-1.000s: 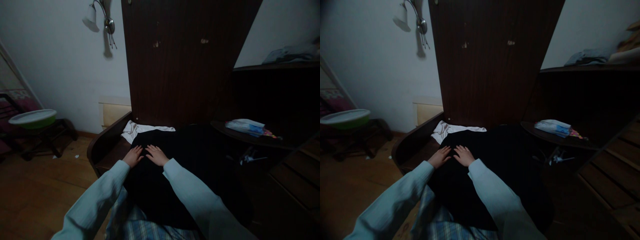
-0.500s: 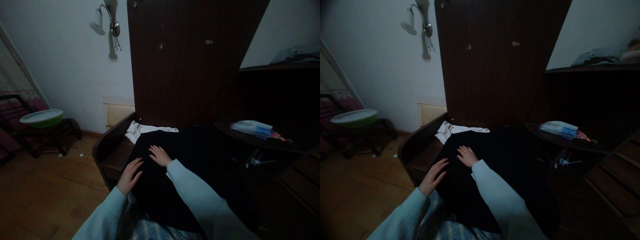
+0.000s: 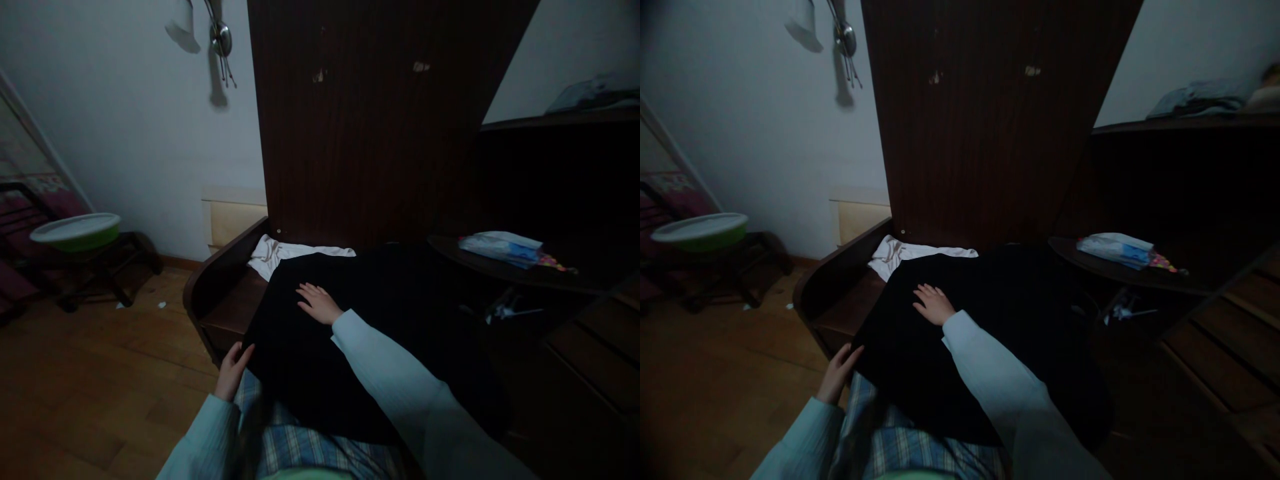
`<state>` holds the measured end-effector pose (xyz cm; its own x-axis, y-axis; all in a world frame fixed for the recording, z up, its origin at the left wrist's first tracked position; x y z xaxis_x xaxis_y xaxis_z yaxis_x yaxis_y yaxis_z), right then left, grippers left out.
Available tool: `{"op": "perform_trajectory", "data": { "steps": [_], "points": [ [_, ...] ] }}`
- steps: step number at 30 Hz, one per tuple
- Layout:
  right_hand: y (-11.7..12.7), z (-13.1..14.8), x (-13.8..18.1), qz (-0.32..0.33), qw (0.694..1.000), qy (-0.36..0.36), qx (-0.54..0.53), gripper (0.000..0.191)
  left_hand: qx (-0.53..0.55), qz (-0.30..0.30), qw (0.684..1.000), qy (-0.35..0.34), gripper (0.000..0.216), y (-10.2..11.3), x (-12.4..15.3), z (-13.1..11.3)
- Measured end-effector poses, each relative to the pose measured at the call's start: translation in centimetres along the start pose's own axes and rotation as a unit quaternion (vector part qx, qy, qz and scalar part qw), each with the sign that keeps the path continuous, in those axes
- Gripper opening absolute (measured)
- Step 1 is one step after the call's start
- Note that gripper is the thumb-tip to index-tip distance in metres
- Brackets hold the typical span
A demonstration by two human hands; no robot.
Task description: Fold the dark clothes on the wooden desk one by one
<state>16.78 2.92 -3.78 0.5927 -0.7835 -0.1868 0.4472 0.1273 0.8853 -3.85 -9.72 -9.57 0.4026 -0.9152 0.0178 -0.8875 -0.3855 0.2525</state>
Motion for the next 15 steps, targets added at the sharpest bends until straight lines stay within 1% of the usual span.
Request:
{"op": "perform_trajectory", "data": {
  "steps": [2,4,6,7,9,11,13,15],
  "points": [
    [0.1,0.1,0.0,0.001,1.000,0.000,-0.002,0.042,0.056,0.017,0.998,0.030,0.050,0.1,0.0,0.2],
    [0.1,0.1,0.0,0.004,1.000,-0.001,-0.005,0.043,0.081,0.020,0.995,0.052,0.052,0.7,0.1,0.3],
    [0.1,0.1,0.0,0.005,1.000,-0.003,-0.006,0.043,0.072,0.012,0.995,0.062,0.054,1.3,0.0,0.3],
    [0.1,0.0,0.0,0.005,1.000,-0.004,-0.007,0.042,0.058,0.004,0.997,0.056,0.054,1.7,0.0,0.3],
    [0.2,0.0,0.0,0.005,1.000,-0.004,-0.007,0.042,0.012,-0.028,0.999,0.013,0.049,2.3,-0.1,0.0],
    [0.2,0.0,0.0,0.004,1.000,-0.002,-0.009,0.042,-0.057,-0.079,0.994,-0.056,0.039,2.7,0.1,-0.5],
    [0.1,0.0,0.0,0.003,1.000,-0.002,-0.009,0.042,-0.135,-0.124,0.976,-0.113,0.030,2.8,0.4,-0.8],
    [0.1,-0.1,0.0,0.005,1.000,-0.004,-0.007,0.042,-0.201,-0.147,0.959,-0.138,0.022,2.6,0.7,-0.9]
  ]
}}
Point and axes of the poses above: each hand's wrist, its own x-axis away from the middle knuckle, its own y-axis out of the back of the hand, z = x × y, the point moved 3 cm from there along -x, towards the middle knuckle, and after that the axes turned 9 degrees about -x, right-handed, at the moved point
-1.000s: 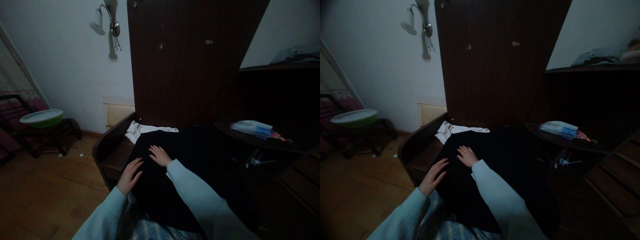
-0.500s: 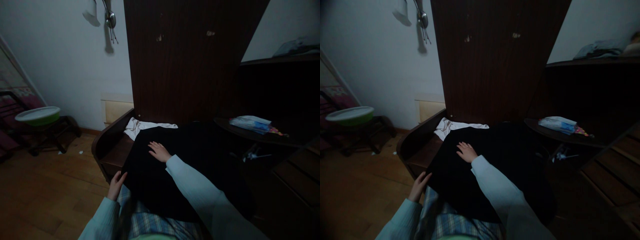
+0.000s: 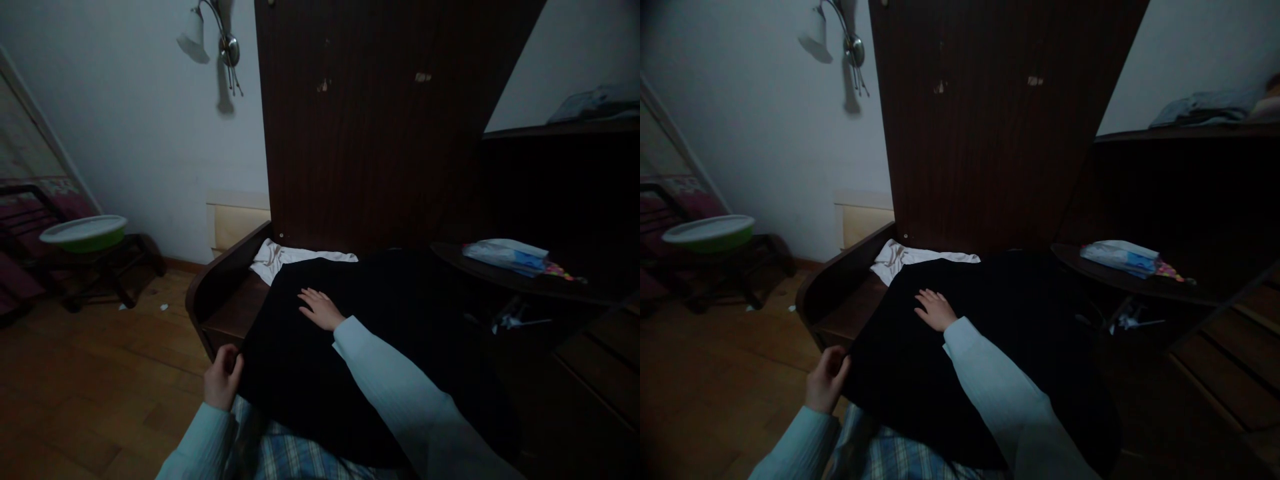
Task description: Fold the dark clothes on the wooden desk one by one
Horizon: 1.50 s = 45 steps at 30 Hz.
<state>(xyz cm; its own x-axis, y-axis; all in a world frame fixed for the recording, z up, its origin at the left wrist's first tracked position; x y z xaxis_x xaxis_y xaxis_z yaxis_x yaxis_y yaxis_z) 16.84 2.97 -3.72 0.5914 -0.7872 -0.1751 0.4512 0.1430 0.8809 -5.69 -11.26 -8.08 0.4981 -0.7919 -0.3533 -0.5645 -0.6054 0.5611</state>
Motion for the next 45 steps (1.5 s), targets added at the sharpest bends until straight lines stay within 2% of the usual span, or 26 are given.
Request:
{"op": "perform_trajectory", "data": {
  "steps": [4,10,13,18,22,31,35,40,45],
  "points": [
    [-0.2,0.0,-0.1,0.004,1.000,-0.001,0.009,0.043,-0.072,0.009,0.997,-0.033,0.016,-0.6,-0.1,-0.3],
    [-0.3,0.0,-0.1,-0.002,1.000,0.001,0.016,0.043,-0.126,-0.051,0.974,-0.182,0.033,-0.8,-1.9,-2.1],
    [-0.2,0.1,-0.1,-0.005,1.000,0.002,0.012,0.043,-0.157,-0.029,0.957,-0.244,0.026,-1.0,-2.8,-2.9],
    [0.1,0.1,0.1,-0.019,1.000,0.002,0.000,0.043,-0.209,0.056,0.930,-0.298,0.022,-1.1,-3.5,-3.5],
    [0.1,-0.1,0.1,-0.026,1.000,0.001,-0.009,0.046,-0.227,0.068,0.922,-0.305,0.022,-1.0,-3.6,-3.6],
    [0.2,0.0,0.1,-0.042,0.999,-0.002,-0.016,0.043,-0.215,0.018,0.938,-0.271,0.016,-0.8,-3.1,-3.4],
    [0.3,0.0,0.2,-0.060,0.998,-0.004,-0.009,0.042,-0.245,0.037,0.936,-0.249,0.014,-0.7,-3.2,-3.6],
    [0.3,-0.1,0.2,-0.073,0.997,-0.022,-0.002,0.040,-0.308,0.071,0.917,-0.241,0.014,-0.5,-3.5,-4.5],
    [0.3,0.0,0.2,-0.071,0.997,-0.027,-0.002,0.040,-0.352,0.121,0.895,-0.246,0.025,-0.6,-4.3,-6.2]
  ]
}}
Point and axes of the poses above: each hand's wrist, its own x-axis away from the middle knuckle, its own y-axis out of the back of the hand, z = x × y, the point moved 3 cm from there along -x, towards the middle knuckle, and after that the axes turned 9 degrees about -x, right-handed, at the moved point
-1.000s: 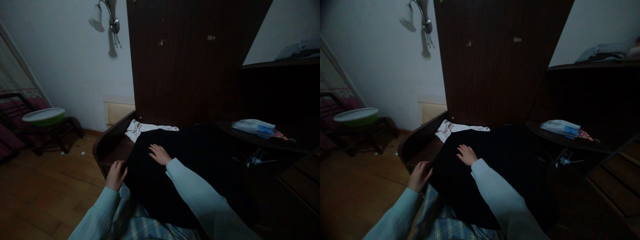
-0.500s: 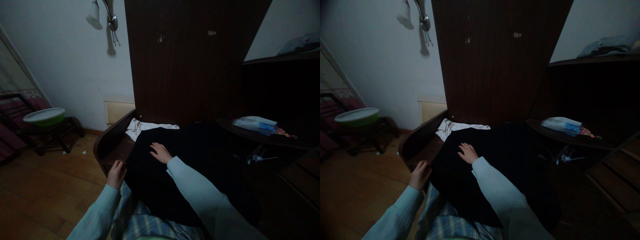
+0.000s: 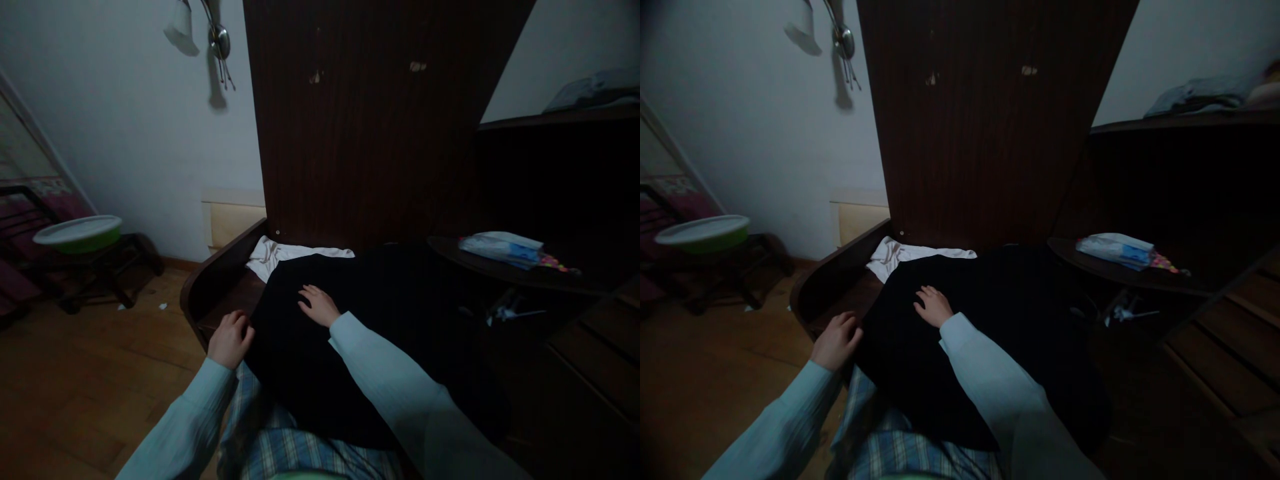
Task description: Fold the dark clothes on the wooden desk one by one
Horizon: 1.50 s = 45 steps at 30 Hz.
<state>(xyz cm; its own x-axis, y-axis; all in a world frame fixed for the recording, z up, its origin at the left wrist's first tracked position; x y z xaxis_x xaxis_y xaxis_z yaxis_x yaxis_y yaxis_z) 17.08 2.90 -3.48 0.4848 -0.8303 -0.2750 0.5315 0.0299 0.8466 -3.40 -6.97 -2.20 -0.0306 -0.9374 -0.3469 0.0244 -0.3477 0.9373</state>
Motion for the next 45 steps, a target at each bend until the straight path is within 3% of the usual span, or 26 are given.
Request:
{"op": "perform_trajectory", "data": {
  "steps": [5,10,15,19,23,27,33,36,37,40,42,45],
  "points": [
    [-0.1,-0.1,-0.1,0.003,1.000,-0.002,0.002,0.039,-0.002,0.109,0.986,-0.124,0.035,-1.1,-3.1,-2.3],
    [-0.2,-0.1,-0.1,0.001,1.000,0.004,0.004,0.040,-0.022,0.182,0.967,-0.175,0.040,-2.7,-9.4,-5.4],
    [-0.4,-0.4,-0.2,0.005,1.000,0.004,0.005,0.039,-0.027,0.137,0.983,-0.120,0.048,-4.2,-14.5,-6.5],
    [-0.8,-0.3,-0.3,0.008,1.000,0.007,0.010,0.041,-0.017,0.128,0.991,-0.038,0.054,-6.0,-15.2,-5.5],
    [-0.2,-0.1,-0.4,0.025,1.000,-0.001,-0.007,0.040,-0.017,0.133,0.990,-0.031,0.057,-6.8,-15.1,-4.9],
    [3.4,-0.7,0.3,0.038,0.991,-0.009,-0.126,0.037,-0.023,0.124,0.991,-0.036,0.057,-6.8,-15.2,-4.9],
    [13.9,-6.1,6.7,-0.146,0.955,-0.100,-0.238,0.021,-0.028,0.119,0.992,-0.041,0.057,-7.2,-15.5,-4.7],
    [18.7,-10.6,12.2,-0.337,0.867,-0.205,-0.304,0.009,-0.029,0.118,0.992,-0.045,0.057,-7.2,-15.6,-4.7],
    [19.9,-12.0,13.9,-0.365,0.852,-0.224,-0.301,0.010,-0.030,0.117,0.992,-0.044,0.057,-7.2,-15.6,-4.7],
    [22.3,-16.5,18.6,-0.475,0.788,-0.301,-0.253,0.012,-0.035,0.116,0.992,-0.040,0.055,-6.8,-15.4,-4.8],
    [22.7,-19.1,20.5,-0.480,0.778,-0.345,-0.212,0.016,-0.039,0.118,0.992,-0.036,0.054,-6.5,-15.3,-4.9],
    [22.4,-21.8,21.6,-0.431,0.777,-0.400,-0.226,0.017,-0.041,0.122,0.991,-0.032,0.054,-6.4,-15.1,-4.9]
  ]
}}
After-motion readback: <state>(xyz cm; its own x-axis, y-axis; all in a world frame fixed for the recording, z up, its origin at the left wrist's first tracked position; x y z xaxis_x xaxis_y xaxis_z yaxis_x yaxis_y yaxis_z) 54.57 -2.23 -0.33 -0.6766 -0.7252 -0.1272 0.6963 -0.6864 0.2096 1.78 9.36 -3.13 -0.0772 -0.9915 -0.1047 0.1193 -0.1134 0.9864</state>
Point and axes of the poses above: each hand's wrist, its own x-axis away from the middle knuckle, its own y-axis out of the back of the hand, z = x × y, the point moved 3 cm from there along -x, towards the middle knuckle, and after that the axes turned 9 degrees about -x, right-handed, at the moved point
